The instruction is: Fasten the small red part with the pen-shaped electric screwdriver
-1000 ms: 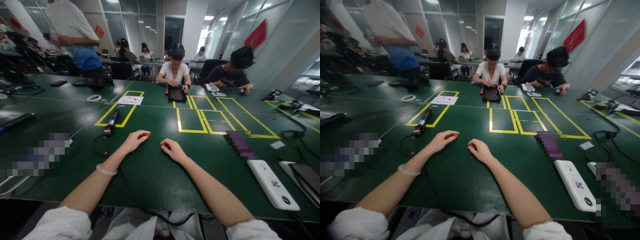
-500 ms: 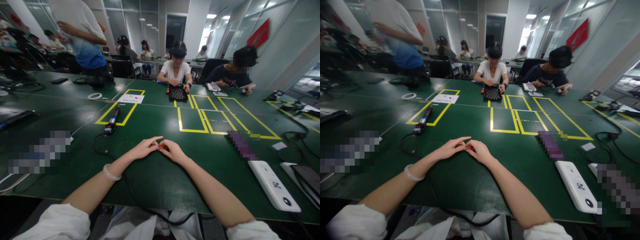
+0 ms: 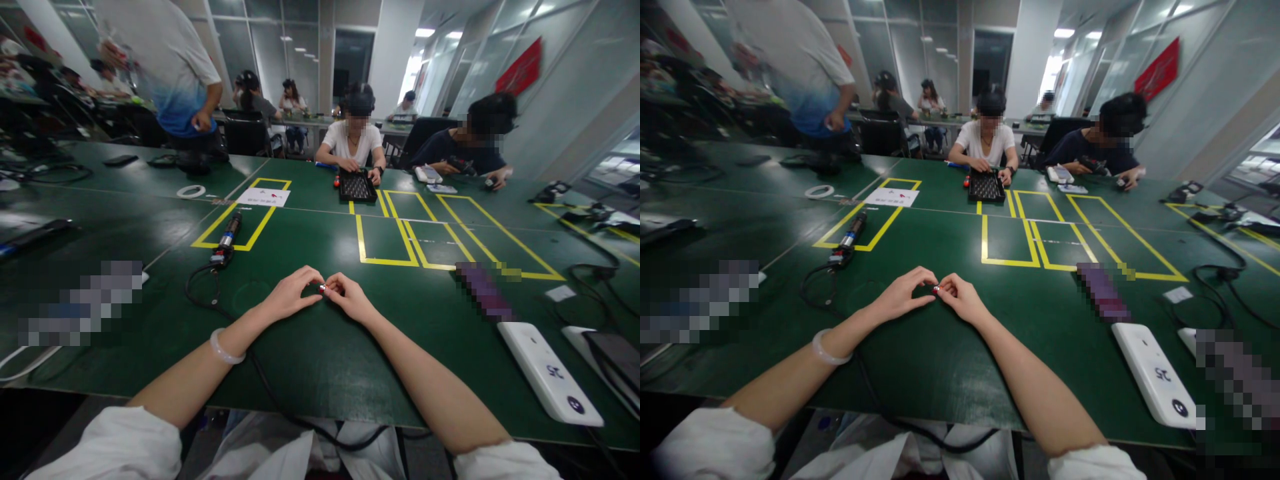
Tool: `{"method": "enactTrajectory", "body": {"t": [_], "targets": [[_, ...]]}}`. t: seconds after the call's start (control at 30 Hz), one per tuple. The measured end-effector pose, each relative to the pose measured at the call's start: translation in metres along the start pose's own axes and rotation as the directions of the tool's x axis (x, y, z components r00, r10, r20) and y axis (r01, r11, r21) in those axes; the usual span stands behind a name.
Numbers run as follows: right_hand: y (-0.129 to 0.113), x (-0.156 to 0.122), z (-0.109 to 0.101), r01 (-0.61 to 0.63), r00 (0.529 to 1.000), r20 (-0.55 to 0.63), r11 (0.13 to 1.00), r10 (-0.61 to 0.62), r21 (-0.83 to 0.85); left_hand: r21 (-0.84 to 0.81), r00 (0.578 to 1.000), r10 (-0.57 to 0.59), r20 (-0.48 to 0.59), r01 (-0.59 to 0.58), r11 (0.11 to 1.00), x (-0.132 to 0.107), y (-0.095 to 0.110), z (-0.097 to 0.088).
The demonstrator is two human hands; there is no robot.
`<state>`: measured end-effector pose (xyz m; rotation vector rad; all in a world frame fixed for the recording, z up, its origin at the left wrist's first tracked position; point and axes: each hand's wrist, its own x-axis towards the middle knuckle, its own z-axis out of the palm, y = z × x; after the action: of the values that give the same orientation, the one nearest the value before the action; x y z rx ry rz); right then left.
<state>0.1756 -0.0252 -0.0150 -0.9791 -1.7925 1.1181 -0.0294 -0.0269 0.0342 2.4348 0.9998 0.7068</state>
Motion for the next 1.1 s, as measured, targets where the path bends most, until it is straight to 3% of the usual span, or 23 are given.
{"method": "enactTrajectory", "body": {"t": [0.1,0.4,0.67,0.97,1.1], "targets": [[0.0055,0.0008,0.0013,-0.014,1.000,0.023,0.998,0.013,0.055,0.013,1.000,0.028,0.009,-0.028,1.000,-0.0002,0.0002,0.0034],[0.0059,0.0023,0.0012,-0.022,0.999,0.044,0.980,0.013,0.199,-0.119,0.999,-0.044,-0.007,0.043,0.992,-0.0003,0.0010,0.0041],[0.0022,0.0016,0.0015,-0.042,0.999,0.039,0.963,0.033,0.265,-0.035,1.000,-0.028,-0.012,0.028,0.999,-0.0008,-0.0030,0.0068],[0.0011,-0.0006,0.0007,0.038,0.999,0.005,0.992,-0.039,0.117,-0.100,0.996,-0.087,0.016,0.088,0.991,0.0003,0.0001,0.0040],[0.0016,-0.0007,-0.0007,0.039,0.999,-0.021,0.997,-0.038,0.065,-0.045,0.995,-0.090,0.033,0.092,0.995,0.0017,-0.0032,-0.0008]]}}
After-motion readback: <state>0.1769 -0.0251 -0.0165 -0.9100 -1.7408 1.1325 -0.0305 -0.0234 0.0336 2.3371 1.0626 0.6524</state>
